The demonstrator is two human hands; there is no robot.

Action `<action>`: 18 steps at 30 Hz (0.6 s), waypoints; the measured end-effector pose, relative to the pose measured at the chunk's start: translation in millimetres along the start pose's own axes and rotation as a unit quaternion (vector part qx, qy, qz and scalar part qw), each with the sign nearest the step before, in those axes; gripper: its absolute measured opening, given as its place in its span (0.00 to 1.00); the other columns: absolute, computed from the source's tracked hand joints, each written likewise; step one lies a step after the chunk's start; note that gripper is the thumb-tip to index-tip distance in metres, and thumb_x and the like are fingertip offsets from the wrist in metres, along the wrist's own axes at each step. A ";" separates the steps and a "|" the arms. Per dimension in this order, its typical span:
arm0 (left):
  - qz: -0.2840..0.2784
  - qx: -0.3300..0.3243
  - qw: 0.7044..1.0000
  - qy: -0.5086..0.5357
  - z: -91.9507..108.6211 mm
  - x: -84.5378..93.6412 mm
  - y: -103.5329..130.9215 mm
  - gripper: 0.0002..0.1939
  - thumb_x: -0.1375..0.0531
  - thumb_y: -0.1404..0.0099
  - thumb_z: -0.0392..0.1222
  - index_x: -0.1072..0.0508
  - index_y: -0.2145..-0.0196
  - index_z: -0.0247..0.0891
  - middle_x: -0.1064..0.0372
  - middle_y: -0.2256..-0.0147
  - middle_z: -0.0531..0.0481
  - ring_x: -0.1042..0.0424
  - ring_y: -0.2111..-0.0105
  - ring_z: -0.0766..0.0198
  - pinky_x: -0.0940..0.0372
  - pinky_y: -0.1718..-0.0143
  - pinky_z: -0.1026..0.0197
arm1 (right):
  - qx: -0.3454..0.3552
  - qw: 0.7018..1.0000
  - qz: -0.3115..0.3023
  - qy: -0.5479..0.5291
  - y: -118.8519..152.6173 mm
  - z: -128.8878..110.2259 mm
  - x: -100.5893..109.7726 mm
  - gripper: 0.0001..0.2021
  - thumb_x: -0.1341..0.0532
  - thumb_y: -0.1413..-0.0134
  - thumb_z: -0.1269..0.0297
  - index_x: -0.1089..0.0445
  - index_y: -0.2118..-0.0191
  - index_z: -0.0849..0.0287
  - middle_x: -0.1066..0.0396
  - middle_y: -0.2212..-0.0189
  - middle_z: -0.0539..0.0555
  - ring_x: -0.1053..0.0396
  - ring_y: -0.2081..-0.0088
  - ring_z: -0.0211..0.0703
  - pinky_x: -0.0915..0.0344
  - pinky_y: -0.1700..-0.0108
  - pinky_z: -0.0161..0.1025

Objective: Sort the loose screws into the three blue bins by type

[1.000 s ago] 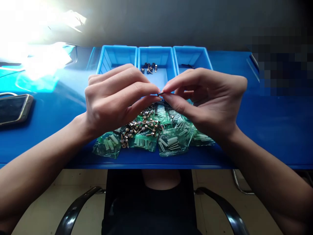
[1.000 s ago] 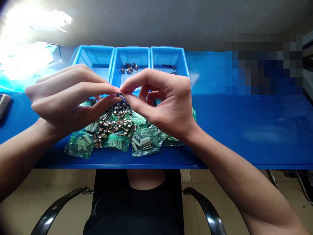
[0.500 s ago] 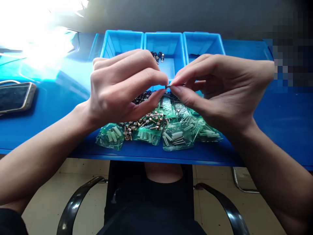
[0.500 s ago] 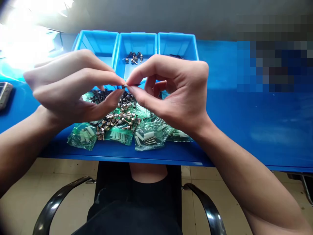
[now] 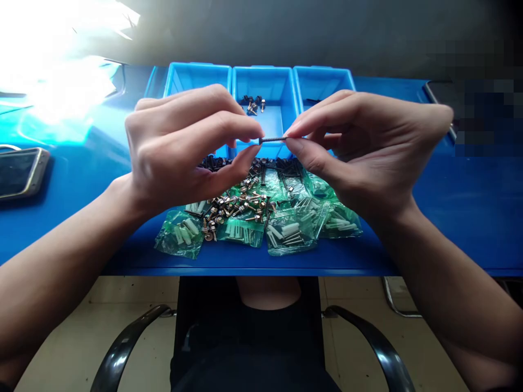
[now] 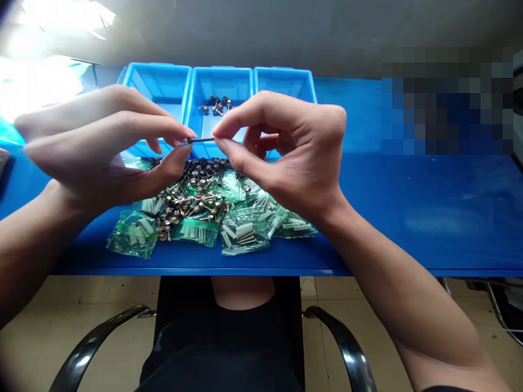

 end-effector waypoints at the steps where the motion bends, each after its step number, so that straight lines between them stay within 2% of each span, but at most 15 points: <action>1: 0.005 0.000 1.000 0.004 -0.8 0.2 0.0 0.07 0.34 0.27 0.37 0.22 0.52 0.39 0.18 0.58 0.49 0.18 0.63 0.61 0.24 0.64 0.59 | 0.003 1.000 0.007 -0.003 0.1 0.0 1.7 0.04 0.28 0.35 0.72 0.18 0.60 0.56 0.17 0.62 0.52 0.22 0.64 0.41 0.23 0.66 0.42; 5: 0.002 0.015 1.000 0.007 -3.5 -2.9 0.6 0.07 0.35 0.26 0.39 0.22 0.51 0.42 0.18 0.58 0.50 0.18 0.63 0.61 0.26 0.66 0.58 | -0.006 1.000 -0.003 0.008 0.7 -1.4 1.0 0.04 0.29 0.34 0.73 0.18 0.60 0.56 0.17 0.62 0.51 0.21 0.63 0.42 0.22 0.66 0.42; 8: 0.009 0.025 1.000 0.010 -5.2 -2.9 1.7 0.09 0.35 0.25 0.38 0.22 0.49 0.42 0.18 0.57 0.50 0.18 0.62 0.61 0.26 0.66 0.57 | -0.001 1.000 0.017 0.014 0.6 -3.2 4.9 0.02 0.28 0.34 0.70 0.18 0.60 0.56 0.17 0.62 0.51 0.21 0.64 0.42 0.22 0.65 0.42; 11: 0.047 0.028 0.998 0.013 -7.6 2.0 2.9 0.12 0.36 0.27 0.37 0.22 0.46 0.42 0.18 0.58 0.50 0.20 0.64 0.62 0.26 0.66 0.58 | 0.013 0.996 0.076 0.034 -3.6 2.4 18.6 0.03 0.28 0.35 0.71 0.17 0.60 0.56 0.16 0.62 0.53 0.21 0.65 0.42 0.22 0.65 0.42; 15: 0.083 0.051 0.995 -0.010 -13.4 6.6 4.4 0.14 0.38 0.28 0.34 0.21 0.48 0.45 0.21 0.62 0.52 0.24 0.69 0.64 0.29 0.70 0.58 | 0.021 0.972 0.207 0.108 -11.0 20.9 55.1 0.06 0.25 0.41 0.74 0.16 0.64 0.55 0.16 0.68 0.54 0.24 0.70 0.43 0.30 0.72 0.42; 16: 0.082 0.060 0.995 -0.019 -14.8 6.4 4.6 0.15 0.39 0.27 0.34 0.22 0.48 0.47 0.21 0.62 0.53 0.24 0.69 0.64 0.29 0.70 0.58 | 0.015 0.970 0.210 0.124 -13.6 26.3 59.4 0.06 0.24 0.42 0.73 0.16 0.65 0.55 0.16 0.68 0.54 0.25 0.72 0.42 0.34 0.74 0.42; 18: 0.076 0.072 0.994 -0.032 -15.5 6.5 4.8 0.15 0.40 0.27 0.34 0.23 0.48 0.49 0.21 0.62 0.54 0.23 0.67 0.65 0.28 0.69 0.58 | 0.004 0.975 0.158 0.159 -19.9 33.0 55.6 0.02 0.26 0.38 0.70 0.17 0.62 0.56 0.16 0.65 0.56 0.27 0.73 0.42 0.37 0.76 0.42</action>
Point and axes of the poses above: each hand's wrist, its own y-axis away from the middle knuckle, its own x-axis out of the back of the hand, z = x × y, the point moved 10 cm from there along -y, towards the middle knuckle
